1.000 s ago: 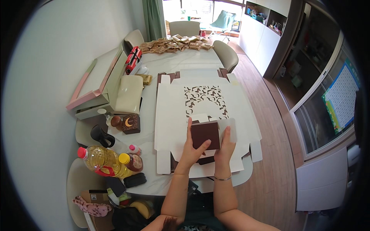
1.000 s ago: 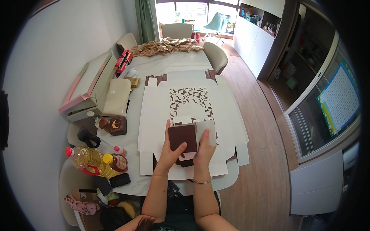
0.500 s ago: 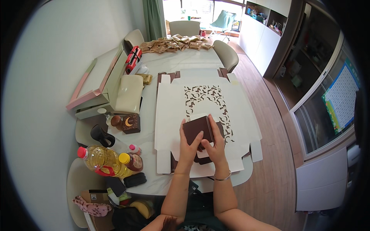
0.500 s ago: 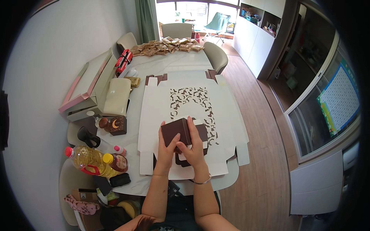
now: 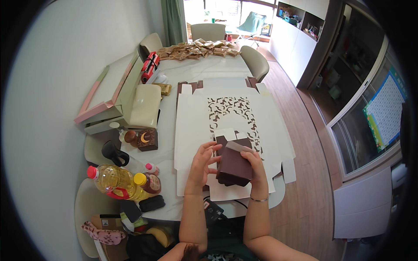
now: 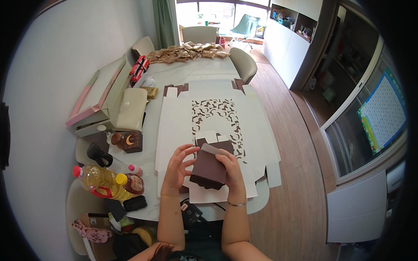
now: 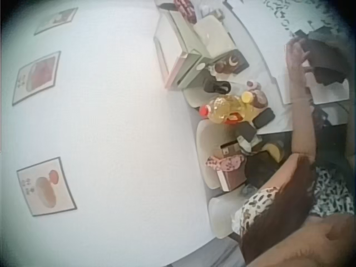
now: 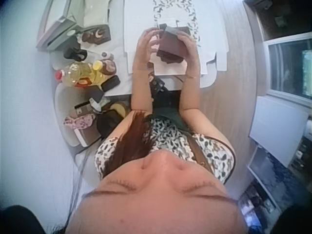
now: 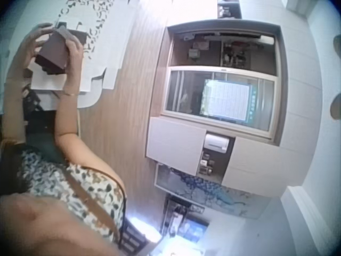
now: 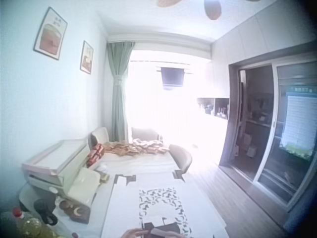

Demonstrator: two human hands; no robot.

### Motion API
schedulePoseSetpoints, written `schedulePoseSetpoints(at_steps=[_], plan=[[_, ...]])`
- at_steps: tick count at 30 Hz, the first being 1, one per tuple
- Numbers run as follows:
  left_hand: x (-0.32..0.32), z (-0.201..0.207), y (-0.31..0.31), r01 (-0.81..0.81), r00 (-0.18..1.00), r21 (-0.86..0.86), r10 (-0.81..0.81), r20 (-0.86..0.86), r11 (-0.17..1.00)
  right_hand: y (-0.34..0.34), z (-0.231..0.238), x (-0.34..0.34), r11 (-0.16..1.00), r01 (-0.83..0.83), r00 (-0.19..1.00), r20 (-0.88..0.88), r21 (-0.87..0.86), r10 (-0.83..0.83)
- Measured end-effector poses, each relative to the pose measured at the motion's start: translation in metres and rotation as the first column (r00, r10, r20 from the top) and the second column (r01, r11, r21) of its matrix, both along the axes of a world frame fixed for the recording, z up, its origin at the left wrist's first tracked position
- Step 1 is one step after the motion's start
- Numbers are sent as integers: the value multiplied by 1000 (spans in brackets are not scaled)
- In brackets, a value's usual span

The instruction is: The person assembles small brown cardboard boxes by folding the flaps and tucking them into slots. They handle the boxes one at a time, folding the sides and securing the structure before placing the completed box on the table.

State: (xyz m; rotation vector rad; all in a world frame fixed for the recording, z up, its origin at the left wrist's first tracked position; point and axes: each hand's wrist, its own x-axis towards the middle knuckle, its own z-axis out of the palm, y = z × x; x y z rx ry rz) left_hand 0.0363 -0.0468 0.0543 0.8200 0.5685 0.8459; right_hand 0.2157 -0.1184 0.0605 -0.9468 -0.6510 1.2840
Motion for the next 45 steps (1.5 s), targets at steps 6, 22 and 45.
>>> schedulePoseSetpoints(at_steps=[6,22,45], plan=[[14,-2,-3,49,991,154,-29,-130,987,9,-10,-10,992,94,993,73,-80,-88],[17,-10,-3,-192,957,141,218,-192,971,7,-3,-20,999,40,970,239,-13,-35],[16,-12,-5,-53,973,412,140,-184,910,13,-12,-18,952,306,952,11,14,-306]])
